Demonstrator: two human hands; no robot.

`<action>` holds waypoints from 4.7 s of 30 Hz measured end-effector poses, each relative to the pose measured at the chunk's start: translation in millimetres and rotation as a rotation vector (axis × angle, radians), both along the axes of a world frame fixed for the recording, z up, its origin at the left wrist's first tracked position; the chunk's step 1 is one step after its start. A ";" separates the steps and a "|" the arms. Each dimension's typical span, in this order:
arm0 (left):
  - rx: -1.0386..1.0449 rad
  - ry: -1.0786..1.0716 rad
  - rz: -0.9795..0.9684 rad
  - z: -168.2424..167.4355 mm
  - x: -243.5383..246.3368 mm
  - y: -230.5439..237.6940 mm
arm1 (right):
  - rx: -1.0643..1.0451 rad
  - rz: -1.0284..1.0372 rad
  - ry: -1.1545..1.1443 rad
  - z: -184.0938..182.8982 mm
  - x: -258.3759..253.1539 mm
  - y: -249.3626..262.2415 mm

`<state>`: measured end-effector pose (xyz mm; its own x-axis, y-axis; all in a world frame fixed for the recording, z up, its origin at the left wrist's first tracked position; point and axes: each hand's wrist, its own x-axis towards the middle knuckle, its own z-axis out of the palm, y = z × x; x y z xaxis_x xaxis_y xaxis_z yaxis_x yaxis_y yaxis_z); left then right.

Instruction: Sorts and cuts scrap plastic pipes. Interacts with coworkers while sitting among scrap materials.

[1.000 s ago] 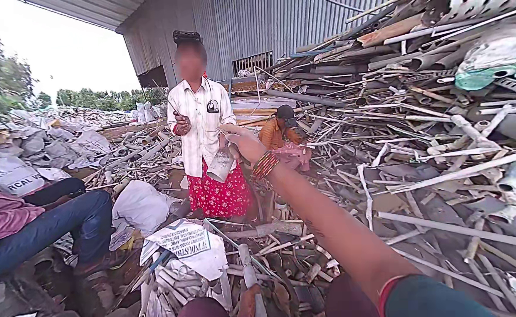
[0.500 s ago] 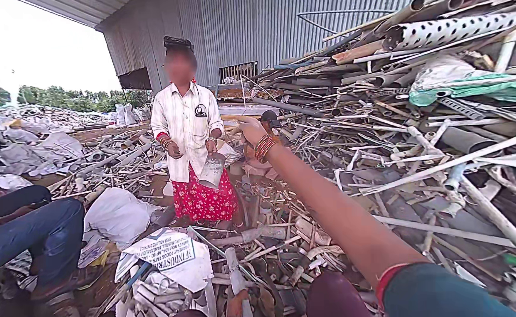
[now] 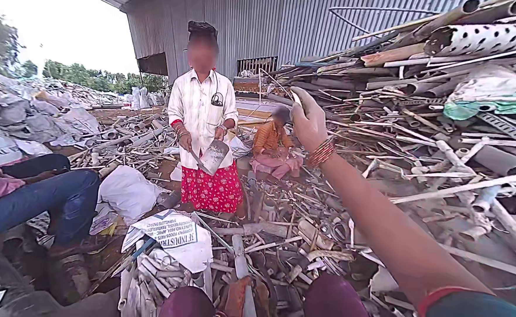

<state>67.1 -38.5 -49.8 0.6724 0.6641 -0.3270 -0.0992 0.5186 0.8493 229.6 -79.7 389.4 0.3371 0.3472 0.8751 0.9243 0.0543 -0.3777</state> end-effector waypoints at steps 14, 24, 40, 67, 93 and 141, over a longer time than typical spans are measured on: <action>0.090 0.057 -0.130 -0.9 4.1 1.2 | -0.036 0.020 -0.835 -181.2 -4.5 -5.7; 0.067 0.045 -0.130 -3.8 4.3 3.7 | -0.825 -0.170 0.021 -312.0 2.9 -32.4; 0.098 0.063 -0.176 -10.3 7.2 3.4 | -1.225 -0.055 0.448 -409.3 17.8 -29.7; 0.806 0.951 -0.153 22.2 -0.8 10.8 | -1.359 -0.085 0.516 -416.7 19.1 -34.8; 0.726 0.962 -0.248 18.4 7.9 12.2 | -1.303 -0.026 0.505 -417.7 20.1 -31.1; 0.313 0.369 -0.304 -14.4 1.6 3.2 | -1.279 0.193 0.518 -398.3 2.4 -24.4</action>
<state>68.8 -35.3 -64.2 0.7269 0.5619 -0.3949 0.3474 0.1951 0.9172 232.1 -104.2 -8.9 0.3769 0.8798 -0.2898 0.6831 -0.4753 -0.5545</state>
